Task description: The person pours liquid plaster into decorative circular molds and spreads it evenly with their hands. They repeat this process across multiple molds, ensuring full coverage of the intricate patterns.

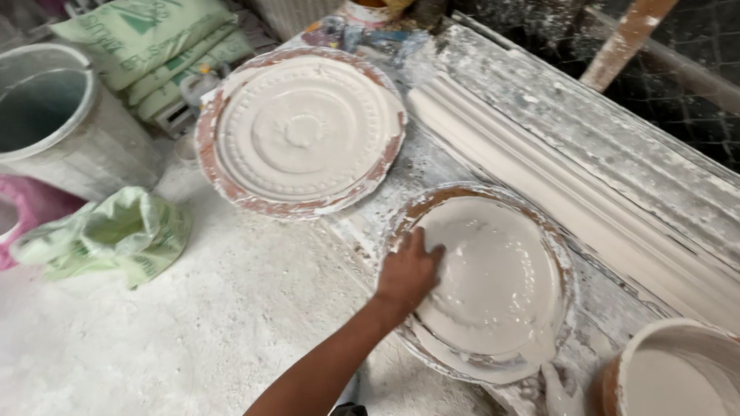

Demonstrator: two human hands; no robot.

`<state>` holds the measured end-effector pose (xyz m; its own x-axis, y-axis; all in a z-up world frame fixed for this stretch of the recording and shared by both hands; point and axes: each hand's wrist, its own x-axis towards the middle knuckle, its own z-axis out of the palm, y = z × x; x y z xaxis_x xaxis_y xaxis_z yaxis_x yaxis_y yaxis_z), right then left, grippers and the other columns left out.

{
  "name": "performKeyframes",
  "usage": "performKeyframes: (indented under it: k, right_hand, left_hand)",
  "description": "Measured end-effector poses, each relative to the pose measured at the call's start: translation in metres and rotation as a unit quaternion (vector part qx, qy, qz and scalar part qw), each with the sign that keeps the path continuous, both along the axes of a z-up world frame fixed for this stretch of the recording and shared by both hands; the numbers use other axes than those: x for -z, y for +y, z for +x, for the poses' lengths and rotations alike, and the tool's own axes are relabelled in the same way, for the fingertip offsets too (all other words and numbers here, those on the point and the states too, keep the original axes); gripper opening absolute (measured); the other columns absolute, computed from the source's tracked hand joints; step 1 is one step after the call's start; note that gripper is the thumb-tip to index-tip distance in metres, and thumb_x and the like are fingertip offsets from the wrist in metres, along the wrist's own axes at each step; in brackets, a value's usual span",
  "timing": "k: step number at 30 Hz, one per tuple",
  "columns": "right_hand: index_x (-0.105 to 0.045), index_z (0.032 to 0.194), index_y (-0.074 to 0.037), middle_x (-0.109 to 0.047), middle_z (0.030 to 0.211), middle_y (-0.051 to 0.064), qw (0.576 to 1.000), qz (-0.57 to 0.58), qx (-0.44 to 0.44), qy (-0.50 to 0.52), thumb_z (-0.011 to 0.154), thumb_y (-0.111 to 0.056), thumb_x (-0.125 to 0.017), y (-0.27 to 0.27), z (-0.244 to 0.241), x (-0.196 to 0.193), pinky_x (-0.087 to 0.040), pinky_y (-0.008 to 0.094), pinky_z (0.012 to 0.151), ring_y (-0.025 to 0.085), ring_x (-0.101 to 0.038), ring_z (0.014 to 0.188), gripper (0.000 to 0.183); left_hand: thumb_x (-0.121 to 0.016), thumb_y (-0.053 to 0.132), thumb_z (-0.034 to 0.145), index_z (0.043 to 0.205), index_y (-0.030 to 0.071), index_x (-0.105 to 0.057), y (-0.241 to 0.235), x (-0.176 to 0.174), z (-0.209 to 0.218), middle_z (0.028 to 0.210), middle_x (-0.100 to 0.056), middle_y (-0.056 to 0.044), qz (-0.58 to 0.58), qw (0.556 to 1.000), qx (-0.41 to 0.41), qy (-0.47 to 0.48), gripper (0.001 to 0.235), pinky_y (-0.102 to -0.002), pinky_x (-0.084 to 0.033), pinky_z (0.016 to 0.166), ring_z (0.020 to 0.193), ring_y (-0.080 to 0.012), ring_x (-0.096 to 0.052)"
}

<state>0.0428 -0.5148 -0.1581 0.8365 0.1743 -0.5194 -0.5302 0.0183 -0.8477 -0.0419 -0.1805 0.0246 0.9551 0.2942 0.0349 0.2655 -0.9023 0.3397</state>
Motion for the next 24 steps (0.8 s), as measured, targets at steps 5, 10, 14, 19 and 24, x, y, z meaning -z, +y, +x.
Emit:
performKeyframes:
  k: [5,10,14,19,24]
  right_hand:
    - [-0.059,0.117,0.005,-0.064,0.079,0.014,0.999,-0.043,-0.028,0.006,0.103,-0.019,-0.058,-0.015,-0.008,-0.002,-0.055,0.035,0.056,0.020,-0.061,0.062,0.027]
    - [-0.058,0.113,0.005,-0.068,0.083,0.011,0.999,-0.040,-0.009,-0.003,0.103,-0.020,-0.055,-0.012,-0.012,0.006,-0.057,0.034,0.057,0.018,-0.065,0.065,0.027]
    - [-0.055,0.115,0.005,-0.065,0.081,0.012,0.999,-0.037,-0.010,-0.032,0.103,-0.018,-0.056,-0.016,-0.023,0.012,-0.056,0.033,0.056,0.018,-0.063,0.064,0.027]
    - [-0.051,0.125,-0.001,-0.062,0.081,0.009,0.999,-0.036,-0.009,-0.007,0.101,-0.016,-0.057,-0.021,-0.033,0.014,-0.051,0.029,0.054,0.014,-0.056,0.062,0.028]
    - [-0.053,0.124,-0.001,-0.065,0.084,0.009,0.996,-0.045,-0.043,-0.058,0.099,-0.013,-0.058,-0.039,-0.059,0.000,-0.054,0.027,0.059,0.013,-0.061,0.066,0.028]
  left_hand:
    - [-0.074,0.022,0.097,0.132,0.019,-0.067,0.015,0.000,0.020,0.136,-0.047,-0.022,0.092,0.996,-0.009,-0.019,0.035,-0.053,-0.058,0.090,0.124,-0.0404,-0.054]
    - [-0.081,0.026,0.080,0.126,0.015,-0.067,0.028,-0.014,0.037,0.137,-0.044,-0.023,0.039,0.998,-0.010,-0.043,0.050,-0.047,-0.060,0.085,0.126,-0.0399,-0.051]
    - [-0.079,0.022,0.082,0.125,0.015,-0.067,0.035,-0.018,0.052,0.131,-0.048,-0.021,0.061,0.996,-0.007,-0.068,0.045,-0.043,-0.061,0.084,0.121,-0.0356,-0.055]
    - [-0.073,0.028,0.094,0.123,0.016,-0.069,0.038,-0.018,0.066,0.125,-0.051,-0.023,-0.026,0.997,-0.055,-0.038,0.031,-0.041,-0.063,0.081,0.115,-0.0349,-0.056]
    - [-0.083,0.020,0.075,0.117,0.011,-0.072,0.030,-0.019,0.057,0.126,-0.050,-0.025,0.025,0.993,-0.050,-0.100,0.044,-0.044,-0.060,0.079,0.115,-0.0392,-0.056]
